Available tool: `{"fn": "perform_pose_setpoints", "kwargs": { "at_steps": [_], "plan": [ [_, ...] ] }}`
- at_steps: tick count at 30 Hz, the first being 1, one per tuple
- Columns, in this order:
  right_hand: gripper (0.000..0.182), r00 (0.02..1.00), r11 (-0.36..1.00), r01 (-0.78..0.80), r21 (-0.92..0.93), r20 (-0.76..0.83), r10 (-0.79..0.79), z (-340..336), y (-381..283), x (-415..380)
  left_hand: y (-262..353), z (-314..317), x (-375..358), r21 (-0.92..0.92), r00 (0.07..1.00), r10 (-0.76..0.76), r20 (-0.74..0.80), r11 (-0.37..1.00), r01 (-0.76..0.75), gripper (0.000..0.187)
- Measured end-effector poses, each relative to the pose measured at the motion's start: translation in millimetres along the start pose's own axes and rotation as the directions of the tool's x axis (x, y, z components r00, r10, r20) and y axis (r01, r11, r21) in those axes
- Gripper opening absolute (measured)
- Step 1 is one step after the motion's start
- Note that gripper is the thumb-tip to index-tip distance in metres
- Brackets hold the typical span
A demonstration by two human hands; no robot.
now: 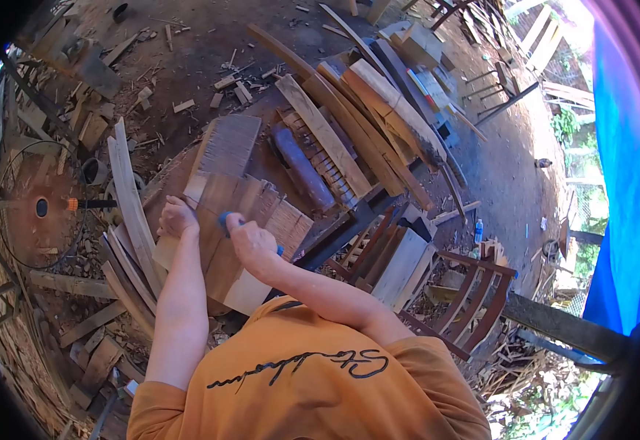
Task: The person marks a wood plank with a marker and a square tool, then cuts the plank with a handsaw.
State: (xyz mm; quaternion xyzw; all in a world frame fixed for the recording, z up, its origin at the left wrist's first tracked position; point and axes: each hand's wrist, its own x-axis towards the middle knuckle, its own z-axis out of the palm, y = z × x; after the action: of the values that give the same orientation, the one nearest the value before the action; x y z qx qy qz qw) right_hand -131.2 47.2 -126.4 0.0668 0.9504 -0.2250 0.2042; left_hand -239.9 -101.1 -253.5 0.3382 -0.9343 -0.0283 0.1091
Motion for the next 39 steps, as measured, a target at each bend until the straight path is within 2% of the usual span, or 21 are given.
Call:
{"fn": "perform_pose_setpoints", "kwargs": {
  "at_steps": [2,4,6,8,9,11,15,17,18,21,23,24,26,27,29,33,35,39],
  "plan": [
    [0.033,0.988,0.986,0.153,-0.066,0.016,-0.152,-5,-6,-12,-2,7,0,-0.001,1.000,0.004,-0.002,1.000,-0.004,0.052],
    [0.032,0.991,0.991,0.124,-0.051,0.054,-0.121,-14,-12,-12,-4,8,4,0.010,0.995,0.026,0.092,1.000,-0.027,0.053],
    [0.031,0.991,0.995,0.091,-0.034,0.101,-0.087,-9,-15,-2,-2,4,5,0.000,0.995,0.043,0.087,0.999,-0.043,0.052],
    [0.030,0.981,0.982,0.184,0.030,-0.061,-0.182,13,-23,21,-2,-2,1,-0.004,0.995,0.055,0.089,0.998,-0.055,0.052],
    [0.030,0.981,0.982,0.186,0.037,-0.059,-0.183,18,-28,31,-2,-4,2,-0.003,0.990,0.042,0.138,0.999,-0.042,0.052],
    [0.030,0.989,0.989,0.145,0.037,-0.018,-0.144,13,-41,52,3,-11,7,-0.006,0.985,0.032,0.171,0.999,-0.032,0.052],
    [0.032,0.987,0.986,0.155,0.054,0.046,-0.157,-11,-22,19,2,-11,3,-0.029,0.980,0.038,0.195,0.999,-0.033,0.052],
    [0.033,0.992,0.999,0.036,-0.001,0.121,-0.035,-13,-20,9,-5,5,5,-0.026,0.979,0.029,0.204,0.999,-0.024,0.052],
    [0.033,0.991,0.999,0.035,-0.001,0.127,-0.034,-12,-24,10,-11,21,8,-0.037,0.977,0.023,0.212,0.999,-0.016,0.052],
    [0.036,0.992,0.997,-0.080,-0.001,0.094,0.080,-11,-33,18,-7,7,10,-0.013,0.982,-0.003,0.189,1.000,0.006,0.052],
    [0.039,0.991,0.996,0.046,-0.082,0.126,-0.035,-14,-28,18,-3,2,8,-0.009,0.989,-0.052,0.140,0.998,0.054,0.051],
    [0.039,0.992,0.996,0.043,-0.082,0.120,-0.033,-12,-26,15,-1,0,7,-0.014,0.989,-0.048,0.138,0.999,0.050,0.051],
    [0.043,0.987,0.985,0.149,-0.085,0.077,-0.142,-7,-27,6,0,-7,8,0.021,0.992,-0.020,0.123,1.000,0.017,0.053],
    [0.043,0.985,0.983,0.160,-0.085,0.079,-0.153,-6,-24,8,1,-9,9,0.024,0.993,-0.029,0.117,0.999,0.026,0.053],
    [0.043,0.980,0.986,0.166,-0.015,0.112,-0.163,-16,-21,9,3,-12,10,-0.029,0.989,0.054,0.137,0.998,-0.050,0.056],
    [0.044,0.968,0.985,0.148,0.090,0.189,-0.163,-37,-12,5,4,-10,15,-0.022,0.984,0.036,0.177,0.999,-0.033,0.060],
    [0.042,0.951,0.956,0.245,0.160,0.151,-0.270,-29,1,10,3,-9,14,0.002,0.986,0.028,0.162,1.000,-0.029,0.061],
    [0.038,0.965,0.957,0.224,0.184,0.098,-0.245,6,-18,43,4,-10,12,0.001,0.992,0.017,0.121,1.000,-0.017,0.061]
  ]
}}
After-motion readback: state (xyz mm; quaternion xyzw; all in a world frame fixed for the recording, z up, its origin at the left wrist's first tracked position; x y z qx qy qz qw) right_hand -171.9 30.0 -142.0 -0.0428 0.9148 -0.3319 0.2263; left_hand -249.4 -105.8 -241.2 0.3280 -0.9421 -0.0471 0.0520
